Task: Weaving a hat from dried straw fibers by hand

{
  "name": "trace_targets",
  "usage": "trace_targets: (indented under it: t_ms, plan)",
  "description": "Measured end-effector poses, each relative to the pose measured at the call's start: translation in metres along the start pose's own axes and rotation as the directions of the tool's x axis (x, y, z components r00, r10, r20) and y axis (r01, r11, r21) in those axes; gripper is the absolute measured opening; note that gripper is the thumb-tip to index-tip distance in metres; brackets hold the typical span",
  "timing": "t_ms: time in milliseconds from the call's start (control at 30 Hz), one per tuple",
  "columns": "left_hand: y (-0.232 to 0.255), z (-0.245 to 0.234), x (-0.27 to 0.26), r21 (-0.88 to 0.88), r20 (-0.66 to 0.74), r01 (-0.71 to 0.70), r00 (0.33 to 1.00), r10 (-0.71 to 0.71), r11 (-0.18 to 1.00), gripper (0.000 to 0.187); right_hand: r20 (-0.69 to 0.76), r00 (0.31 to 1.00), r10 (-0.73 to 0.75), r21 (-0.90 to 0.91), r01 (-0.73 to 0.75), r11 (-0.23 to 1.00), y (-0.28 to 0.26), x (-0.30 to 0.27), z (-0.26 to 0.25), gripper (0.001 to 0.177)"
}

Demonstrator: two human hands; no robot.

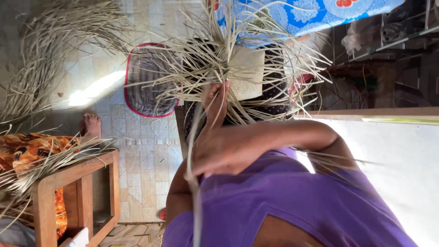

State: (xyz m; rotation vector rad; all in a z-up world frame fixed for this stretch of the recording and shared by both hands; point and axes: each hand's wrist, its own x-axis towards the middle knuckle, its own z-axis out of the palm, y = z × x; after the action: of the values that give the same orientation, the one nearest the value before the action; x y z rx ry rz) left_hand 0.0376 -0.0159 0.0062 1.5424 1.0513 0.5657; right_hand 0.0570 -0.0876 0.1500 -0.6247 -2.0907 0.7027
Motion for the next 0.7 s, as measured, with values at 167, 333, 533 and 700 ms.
trace_targets:
  t_ms: [167,333,533,700]
  plan:
    - [-0.007,-0.008,0.000,-0.129,-0.014,-0.199,0.980,0.199,0.971,0.017,-0.514,0.823,0.243,0.010,-0.277,0.961,-0.017,0.005,-0.098,0.026]
    - [-0.021,-0.006,0.002,-0.351,-0.035,-0.237,0.970,0.240,0.906,0.014,-0.742,0.593,0.315,0.086,-0.381,0.921,0.001,-0.016,-0.136,0.023]
    - [-0.018,-0.009,0.001,-0.286,0.017,-0.188,0.979,0.201,0.940,0.019,-0.735,0.552,0.394,0.219,-0.355,0.909,0.007,-0.021,-0.133,0.020]
    - [-0.025,-0.006,0.002,-0.449,0.040,-0.110,0.989,0.143,0.887,0.016,-0.744,0.560,0.365,0.214,-0.318,0.924,0.000,-0.016,-0.132,0.040]
